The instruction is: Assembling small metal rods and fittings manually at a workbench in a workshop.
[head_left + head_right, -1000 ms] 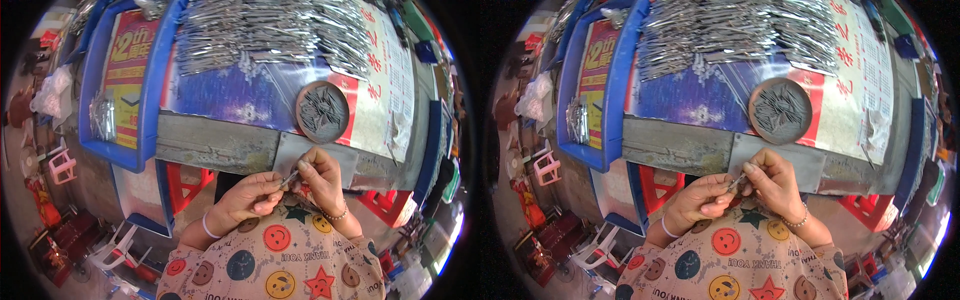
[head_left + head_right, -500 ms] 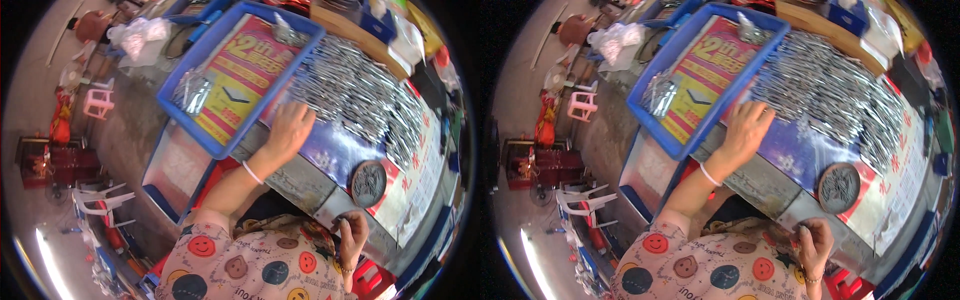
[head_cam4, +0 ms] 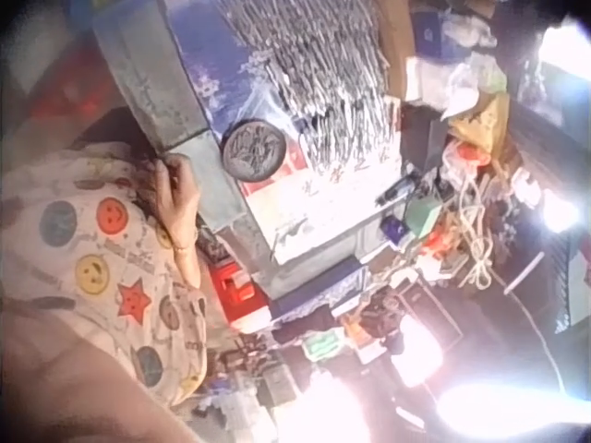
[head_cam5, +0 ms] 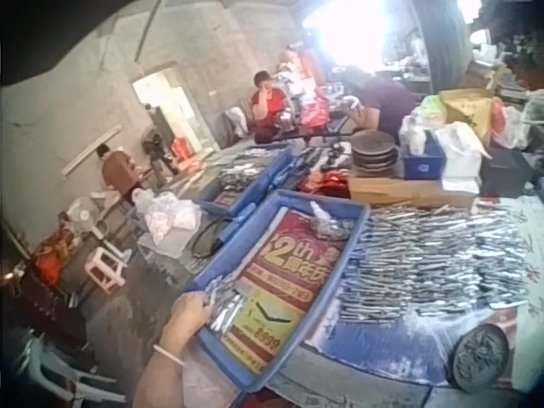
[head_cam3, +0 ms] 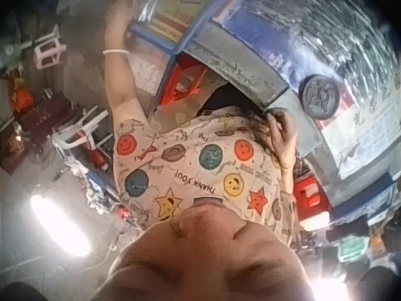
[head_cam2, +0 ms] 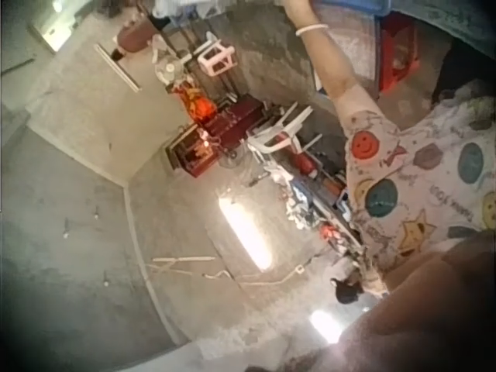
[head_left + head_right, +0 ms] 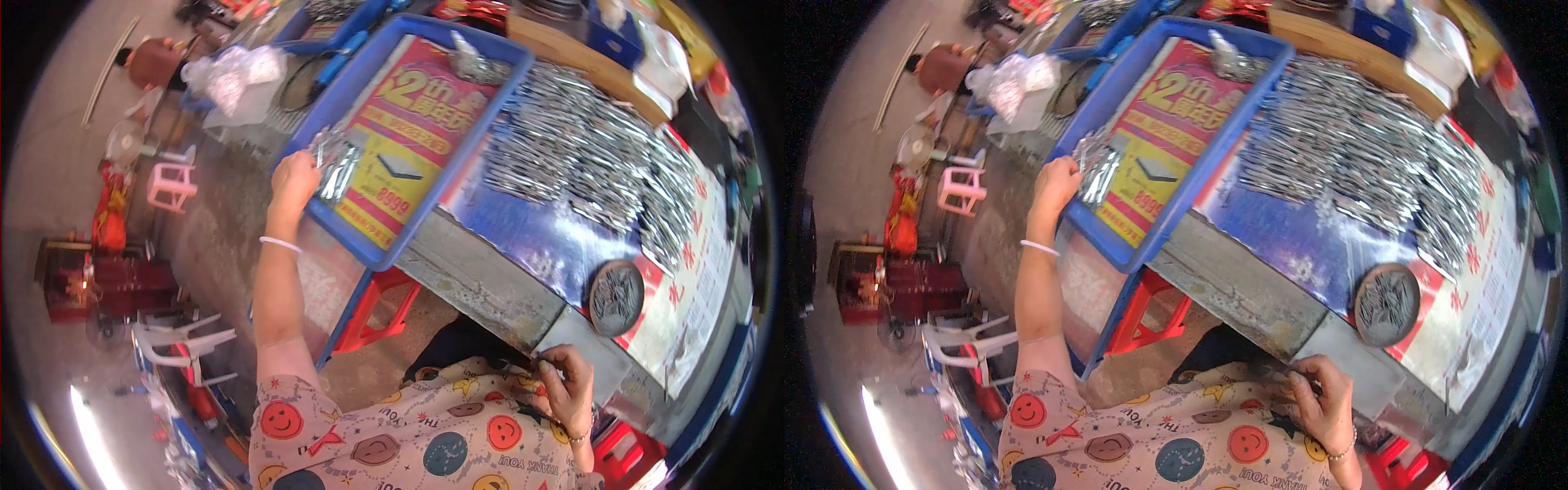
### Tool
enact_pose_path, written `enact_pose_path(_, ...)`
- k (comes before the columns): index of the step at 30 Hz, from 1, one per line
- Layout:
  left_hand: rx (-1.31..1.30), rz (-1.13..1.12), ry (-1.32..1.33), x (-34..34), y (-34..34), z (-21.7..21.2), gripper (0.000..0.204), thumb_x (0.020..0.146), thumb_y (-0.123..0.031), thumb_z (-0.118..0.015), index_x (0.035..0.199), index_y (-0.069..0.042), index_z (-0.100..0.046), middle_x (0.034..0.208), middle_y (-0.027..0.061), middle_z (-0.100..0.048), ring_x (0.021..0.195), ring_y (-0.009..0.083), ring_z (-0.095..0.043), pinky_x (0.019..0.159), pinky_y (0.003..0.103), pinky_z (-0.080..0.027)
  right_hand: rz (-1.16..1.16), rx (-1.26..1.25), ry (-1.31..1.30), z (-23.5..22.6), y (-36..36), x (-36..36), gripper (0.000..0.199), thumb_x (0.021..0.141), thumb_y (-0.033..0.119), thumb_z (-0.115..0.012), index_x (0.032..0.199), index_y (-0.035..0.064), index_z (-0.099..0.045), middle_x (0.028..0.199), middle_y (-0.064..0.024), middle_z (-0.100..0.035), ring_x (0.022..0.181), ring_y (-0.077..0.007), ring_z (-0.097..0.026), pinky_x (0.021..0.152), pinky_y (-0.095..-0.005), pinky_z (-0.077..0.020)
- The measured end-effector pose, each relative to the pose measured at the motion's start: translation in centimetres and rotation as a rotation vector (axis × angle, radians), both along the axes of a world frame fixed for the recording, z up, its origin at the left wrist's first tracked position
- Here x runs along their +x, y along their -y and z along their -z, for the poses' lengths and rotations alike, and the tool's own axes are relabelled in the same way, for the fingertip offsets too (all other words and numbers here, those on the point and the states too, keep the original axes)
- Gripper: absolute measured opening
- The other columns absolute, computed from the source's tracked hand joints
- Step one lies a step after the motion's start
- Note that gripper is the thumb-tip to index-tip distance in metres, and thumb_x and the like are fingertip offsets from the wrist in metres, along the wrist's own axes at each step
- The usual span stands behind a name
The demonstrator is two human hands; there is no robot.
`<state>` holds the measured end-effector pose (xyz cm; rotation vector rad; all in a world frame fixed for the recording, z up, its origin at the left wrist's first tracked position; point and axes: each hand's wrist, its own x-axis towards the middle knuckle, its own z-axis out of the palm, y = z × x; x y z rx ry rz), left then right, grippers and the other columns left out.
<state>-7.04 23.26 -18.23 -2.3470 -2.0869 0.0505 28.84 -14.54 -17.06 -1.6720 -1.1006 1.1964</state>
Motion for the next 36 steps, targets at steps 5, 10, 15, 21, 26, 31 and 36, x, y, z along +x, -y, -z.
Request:
enact_pose_path(5,-0.031,0.047,-0.071,-0.2,-0.3,1.0,0.027,0.077,-0.022,-0.061,0.087,0.002,-0.066,0.092,0.0287,-0.063,0.089,0.0444,-0.062,0.077,0.053,-0.048,0.03,0.073,0.176,-0.8,0.1,2.0,0.008,0.082,0.0,-0.064,0.089,-0.0008,-0.06,0.077,-0.014,-0.061,0.069,-0.0265,-0.063,0.063,-0.0315,-0.049)
enact_pose_path(10,0.137,0.089,-0.004,-3.7,-0.7,1.0,0.015,0.077,-0.016,-0.059,0.08,-0.002,-0.056,0.079,0.0236,-0.062,0.078,0.0436,-0.061,0.072,0.049,-0.047,0.235,0.206,0.576,-0.2,-1.4,7.6,0.011,0.082,0.001,-0.063,0.092,0.0001,-0.058,0.081,-0.0158,-0.06,0.073,-0.0343,-0.062,0.065,-0.035,-0.0483)
enact_pose_path(15,0.288,0.116,0.17,-1.5,1.7,-0.2,0.014,0.082,-0.013,-0.062,0.083,-0.003,-0.053,0.071,0.0149,-0.059,0.067,0.0301,-0.06,0.066,0.04,-0.047,0.081,0.112,0.89,1.4,-3.3,11.6,0.02,0.078,0.004,-0.064,0.096,0.0026,-0.056,0.087,-0.0162,-0.056,0.079,-0.0357,-0.058,0.071,-0.0426,-0.0461)
enact_pose_path(21,-0.047,0.144,1.13,11.1,17.6,-5.2,0.009,0.084,-0.003,-0.065,0.09,-0.002,-0.057,0.077,0.0039,-0.059,0.068,0.0058,-0.055,0.059,0.021,-0.046,-0.081,-0.056,1.02,2.9,-4.0,11.9,0.015,0.077,0.006,-0.062,0.089,0.0021,-0.053,0.091,-0.0172,-0.055,0.081,-0.0375,-0.057,0.074,-0.0453,-0.0456)
enact_pose_path(26,-0.713,0.441,1.231,17.2,24.2,-2.4,0.018,0.086,-0.003,-0.063,0.103,0.001,-0.061,0.077,0.0054,-0.064,0.062,0.0065,-0.059,0.052,0.021,-0.045,-0.048,-0.036,0.861,2.6,-4.0,12.3,0.013,0.078,0.004,-0.061,0.088,-0.0002,-0.053,0.084,-0.0173,-0.059,0.072,-0.0349,-0.06,0.064,-0.0412,-0.0469)
enact_pose_path(31,-0.942,0.537,1.404,21.9,25.9,0.4,0.019,0.094,-0.006,-0.055,0.109,0.003,-0.061,0.073,0.0054,-0.063,0.067,0.0085,-0.062,0.058,0.021,-0.047,0.086,-0.013,0.433,1.7,-3.0,12.7,0.015,0.079,0.001,-0.062,0.093,-0.002,-0.057,0.087,-0.0148,-0.065,0.067,-0.0261,-0.063,0.061,-0.0325,-0.0496)
enact_pose_path(36,-1.094,0.458,1.405,23.8,27.1,1.3,0.022,0.097,-0.004,-0.05,0.115,0.008,-0.057,0.096,0.0083,-0.064,0.083,0.0118,-0.064,0.077,0.025,-0.053,0.297,-0.016,-0.166,0.2,-2.3,10.6,0.014,0.085,-0.001,-0.062,0.099,-0.0034,-0.061,0.083,-0.0055,-0.064,0.069,-0.0092,-0.06,0.063,-0.023,-0.0498)
